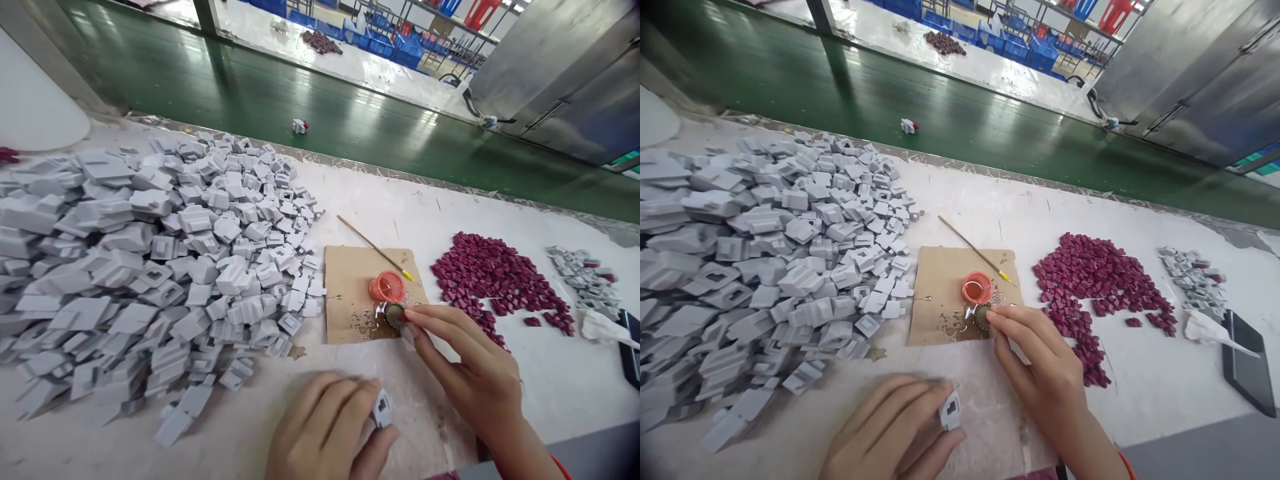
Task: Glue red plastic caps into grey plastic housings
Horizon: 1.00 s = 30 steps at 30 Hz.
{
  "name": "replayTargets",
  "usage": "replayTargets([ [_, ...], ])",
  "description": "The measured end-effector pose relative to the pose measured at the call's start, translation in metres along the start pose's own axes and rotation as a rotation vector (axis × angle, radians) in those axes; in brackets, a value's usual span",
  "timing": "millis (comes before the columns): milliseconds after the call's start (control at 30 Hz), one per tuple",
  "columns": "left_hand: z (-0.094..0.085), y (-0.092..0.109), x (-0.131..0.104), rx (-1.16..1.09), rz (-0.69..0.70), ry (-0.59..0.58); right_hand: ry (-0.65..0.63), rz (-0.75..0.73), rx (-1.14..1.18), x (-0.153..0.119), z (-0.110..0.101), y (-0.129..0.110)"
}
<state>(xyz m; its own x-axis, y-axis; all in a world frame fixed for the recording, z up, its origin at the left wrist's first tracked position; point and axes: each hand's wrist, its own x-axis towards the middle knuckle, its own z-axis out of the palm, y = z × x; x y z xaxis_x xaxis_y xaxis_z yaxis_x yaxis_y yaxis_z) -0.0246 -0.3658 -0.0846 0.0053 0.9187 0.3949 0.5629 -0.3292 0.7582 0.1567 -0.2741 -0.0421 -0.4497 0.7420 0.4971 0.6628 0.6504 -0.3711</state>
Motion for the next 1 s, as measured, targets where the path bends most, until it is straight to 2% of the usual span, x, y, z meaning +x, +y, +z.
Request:
replayTargets([
  [167,-0.001,-0.002,0.005,-0.010,0.001,-0.009,0.017,0.120,0.167,-0.021,-0.007,-0.020],
  [367,-0.004,-0.003,0.008,-0.027,0.010,-0.063,-0.175,0.051,0.295,-0.046,-0.010,-0.037],
  [633,-0.006,-0.006,0.008,-0.007,0.042,-0.078,-0.171,-0.001,0.337,-0.040,-0.002,-0.035],
  [833,-0.007,-0.005,0.006,-0.028,0.025,-0.118,-0.250,-0.065,0.298,-0.039,-0.005,-0.032],
  [1000,-0.009,-0.006,0.009,-0.053,0.005,-0.174,-0.225,-0.056,0.368,-0.034,0.002,-0.039],
])
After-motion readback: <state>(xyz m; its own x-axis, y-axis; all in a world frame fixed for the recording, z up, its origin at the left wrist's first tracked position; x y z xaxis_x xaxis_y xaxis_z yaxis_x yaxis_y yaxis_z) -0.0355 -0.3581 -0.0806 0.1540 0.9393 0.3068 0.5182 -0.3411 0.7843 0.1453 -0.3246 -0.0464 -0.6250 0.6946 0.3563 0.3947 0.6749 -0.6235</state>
